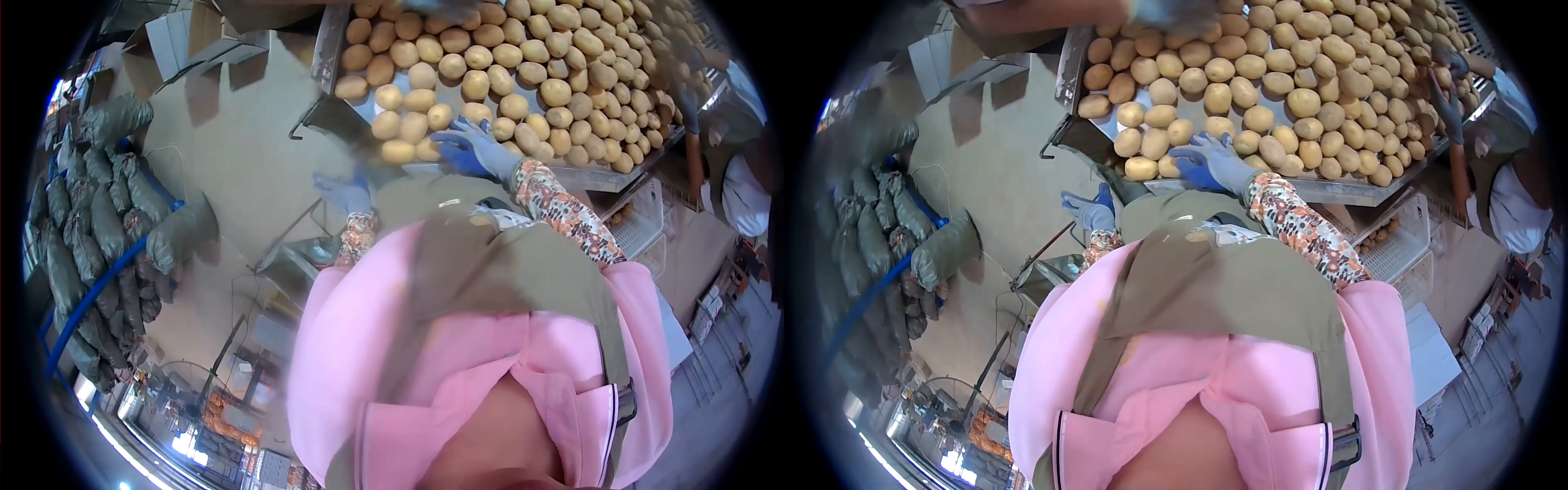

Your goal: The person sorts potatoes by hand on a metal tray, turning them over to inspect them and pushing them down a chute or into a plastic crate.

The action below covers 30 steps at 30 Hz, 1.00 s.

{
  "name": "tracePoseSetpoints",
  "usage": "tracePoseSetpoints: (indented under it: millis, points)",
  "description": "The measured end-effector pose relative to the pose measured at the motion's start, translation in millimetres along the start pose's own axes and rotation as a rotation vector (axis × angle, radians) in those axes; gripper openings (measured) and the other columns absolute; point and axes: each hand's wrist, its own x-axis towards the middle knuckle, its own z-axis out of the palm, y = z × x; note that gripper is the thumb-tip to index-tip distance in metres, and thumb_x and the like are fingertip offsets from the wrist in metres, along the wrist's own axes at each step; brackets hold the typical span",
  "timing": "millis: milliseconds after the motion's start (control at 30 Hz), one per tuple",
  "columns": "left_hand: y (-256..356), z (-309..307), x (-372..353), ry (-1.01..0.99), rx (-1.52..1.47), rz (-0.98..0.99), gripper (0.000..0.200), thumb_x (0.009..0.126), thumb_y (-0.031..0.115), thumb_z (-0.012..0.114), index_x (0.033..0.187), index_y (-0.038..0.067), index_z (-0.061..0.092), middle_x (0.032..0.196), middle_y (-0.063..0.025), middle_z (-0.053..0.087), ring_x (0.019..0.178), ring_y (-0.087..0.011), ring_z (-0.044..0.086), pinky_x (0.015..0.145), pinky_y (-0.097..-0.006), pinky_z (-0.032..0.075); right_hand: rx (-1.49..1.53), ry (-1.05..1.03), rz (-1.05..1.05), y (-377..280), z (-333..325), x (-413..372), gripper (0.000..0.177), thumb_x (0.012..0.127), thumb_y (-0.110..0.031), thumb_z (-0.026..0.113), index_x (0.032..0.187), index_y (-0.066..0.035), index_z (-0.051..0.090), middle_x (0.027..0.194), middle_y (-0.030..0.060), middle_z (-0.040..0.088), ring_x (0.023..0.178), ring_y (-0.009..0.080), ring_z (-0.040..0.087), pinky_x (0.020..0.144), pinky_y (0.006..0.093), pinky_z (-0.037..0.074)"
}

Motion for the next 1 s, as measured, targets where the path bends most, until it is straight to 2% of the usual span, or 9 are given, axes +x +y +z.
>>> tracePoseSetpoints:
  millis: [67,133,200,233,400,500,633,700,1000]
  points:
    - [-49,42,4,-0.057,0.006,-0.174,0.112,0.071,0.058,0.073,0.148,0.000,0.017,0.146,-0.0287,0.028,0.136,-0.0358,0.031,0.110,-0.0465,0.029,0.151,0.143,-0.136,34,5,-18,0.039,0.086,-0.030,0.063,0.124,-0.026,0.059,0.142,0.0127,0.045,0.134,0.0349,0.038,0.113,0.0563,0.015]
    - [-122,101,15,-0.077,-0.039,-0.133,0.108,0.073,0.057,0.072,0.146,-0.004,0.020,0.136,-0.0294,0.044,0.124,-0.0392,0.046,0.102,-0.0449,0.037,-0.139,0.490,-0.080,55,3,-33,0.042,0.086,-0.027,0.061,0.128,-0.025,0.057,0.144,0.0117,0.043,0.131,0.0358,0.039,0.111,0.0541,0.021]
    - [-159,124,21,-0.641,-0.238,-0.087,0.057,0.088,0.047,0.058,0.120,0.000,0.057,0.103,-0.0231,0.064,0.094,-0.0356,0.064,0.080,-0.0431,0.051,-0.390,0.478,0.029,69,-3,-61,0.042,0.087,-0.028,0.058,0.129,-0.027,0.056,0.145,0.0098,0.040,0.131,0.0352,0.038,0.110,0.0524,0.023]
    - [-88,65,0,-0.623,0.048,-0.026,0.045,0.092,0.042,0.051,0.100,0.000,0.065,0.084,-0.0202,0.068,0.077,-0.0375,0.066,0.069,-0.0442,0.053,-0.634,0.461,0.140,73,-6,-71,0.042,0.088,-0.029,0.055,0.131,-0.029,0.055,0.147,0.0078,0.038,0.131,0.0346,0.037,0.109,0.0506,0.025]
    - [-100,63,-4,-0.700,0.251,0.053,0.041,0.090,0.036,0.047,0.104,0.002,0.065,0.097,-0.0272,0.065,0.095,-0.0417,0.063,0.077,-0.0467,0.050,-0.454,0.629,0.005,99,15,-69,0.046,0.087,-0.030,0.055,0.133,-0.029,0.053,0.150,0.0061,0.034,0.133,0.0365,0.033,0.109,0.0518,0.023]
    - [-110,40,-7,-0.647,0.494,0.492,0.032,0.092,0.026,0.043,0.086,0.003,0.065,0.090,-0.0249,0.066,0.082,-0.0404,0.066,0.072,-0.0475,0.053,-0.454,0.706,0.031,95,23,-59,0.047,0.087,-0.030,0.053,0.134,-0.031,0.052,0.150,0.0054,0.034,0.134,0.0380,0.030,0.110,0.0571,0.019]
    - [-139,48,-12,-0.525,0.311,0.410,0.033,0.092,0.027,0.046,0.088,0.002,0.066,0.088,-0.0266,0.066,0.078,-0.0393,0.066,0.070,-0.0464,0.052,-0.487,0.718,0.010,99,25,-60,0.047,0.088,-0.030,0.052,0.135,-0.031,0.051,0.149,0.0056,0.034,0.134,0.0380,0.030,0.110,0.0569,0.019]
    - [-141,48,-21,-0.526,-0.053,0.110,0.043,0.093,0.036,0.043,0.091,0.000,0.067,0.086,-0.0246,0.067,0.081,-0.0388,0.066,0.071,-0.0462,0.051,-0.479,0.735,-0.007,102,26,-60,0.046,0.089,-0.030,0.052,0.135,-0.031,0.051,0.149,0.0057,0.034,0.134,0.0382,0.030,0.110,0.0566,0.019]
    - [-118,28,-23,-0.534,0.120,0.011,0.053,0.092,0.044,0.040,0.094,-0.001,0.068,0.088,-0.0224,0.068,0.089,-0.0392,0.065,0.081,-0.0452,0.048,-0.507,0.718,0.043,97,30,-60,0.048,0.089,-0.028,0.050,0.137,-0.027,0.048,0.149,0.0097,0.034,0.136,0.0384,0.026,0.112,0.0569,0.015]
